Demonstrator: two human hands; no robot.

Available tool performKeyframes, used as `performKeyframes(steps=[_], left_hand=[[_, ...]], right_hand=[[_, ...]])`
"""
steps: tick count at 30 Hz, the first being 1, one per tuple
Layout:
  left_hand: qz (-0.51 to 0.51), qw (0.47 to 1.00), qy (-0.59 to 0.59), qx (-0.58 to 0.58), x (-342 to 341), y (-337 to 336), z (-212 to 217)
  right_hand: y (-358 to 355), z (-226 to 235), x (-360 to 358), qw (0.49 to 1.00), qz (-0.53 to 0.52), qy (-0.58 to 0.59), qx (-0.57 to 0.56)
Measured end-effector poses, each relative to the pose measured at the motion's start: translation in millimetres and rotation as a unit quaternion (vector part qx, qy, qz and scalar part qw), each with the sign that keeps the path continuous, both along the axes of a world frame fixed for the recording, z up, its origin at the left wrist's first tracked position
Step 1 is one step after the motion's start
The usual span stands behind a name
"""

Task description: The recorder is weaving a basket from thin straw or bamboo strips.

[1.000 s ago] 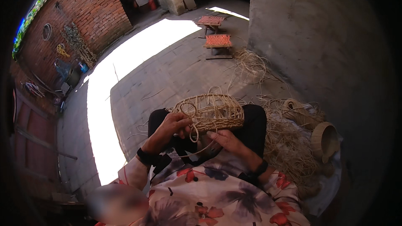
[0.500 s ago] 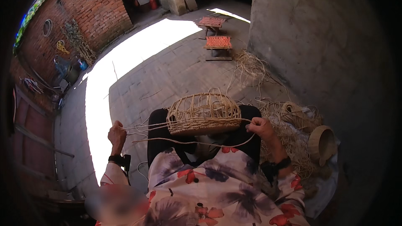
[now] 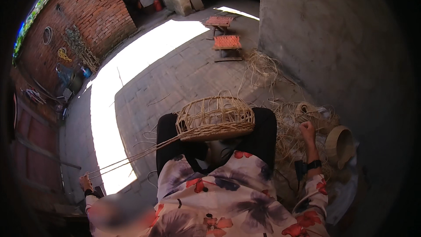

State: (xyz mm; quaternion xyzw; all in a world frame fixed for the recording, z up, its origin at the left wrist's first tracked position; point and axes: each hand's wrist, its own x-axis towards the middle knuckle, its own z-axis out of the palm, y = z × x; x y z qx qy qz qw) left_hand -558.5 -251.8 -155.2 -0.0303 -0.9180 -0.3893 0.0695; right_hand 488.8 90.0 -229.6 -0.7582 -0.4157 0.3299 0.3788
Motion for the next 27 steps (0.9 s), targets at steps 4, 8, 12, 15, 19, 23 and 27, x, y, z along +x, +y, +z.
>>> performKeyframes(steps=[4, 8, 12, 15, 19, 23, 27], left_hand=[[0.068, 0.993, 0.08, -0.046, -20, -59, 38], [0.12, 0.992, -0.001, 0.029, -10, -99, 53], [-0.107, 0.98, -0.032, -0.164, -3, -106, 42], [-0.274, 0.933, -0.064, -0.224, 11, -65, 7], [-0.473, 0.873, -0.052, -0.108, 215, 174, 8], [-0.681, 0.729, 0.063, 0.025, 445, 242, 104], [-0.797, 0.571, 0.167, 0.104, 540, 278, 111]], right_hand=[[-11, -13, -9, 0.999, -0.005, 0.05, -0.008], [0, -8, -13, 0.997, -0.004, 0.069, 0.038], [14, 34, -65, 0.99, 0.0, 0.1, 0.097], [24, 89, -134, 0.973, 0.107, 0.126, 0.162], [-3, 158, -187, 0.935, 0.288, 0.114, 0.173], [-8, 197, -246, 0.852, 0.489, -0.074, 0.17], [-10, 202, -260, 0.787, 0.526, -0.275, 0.169]])
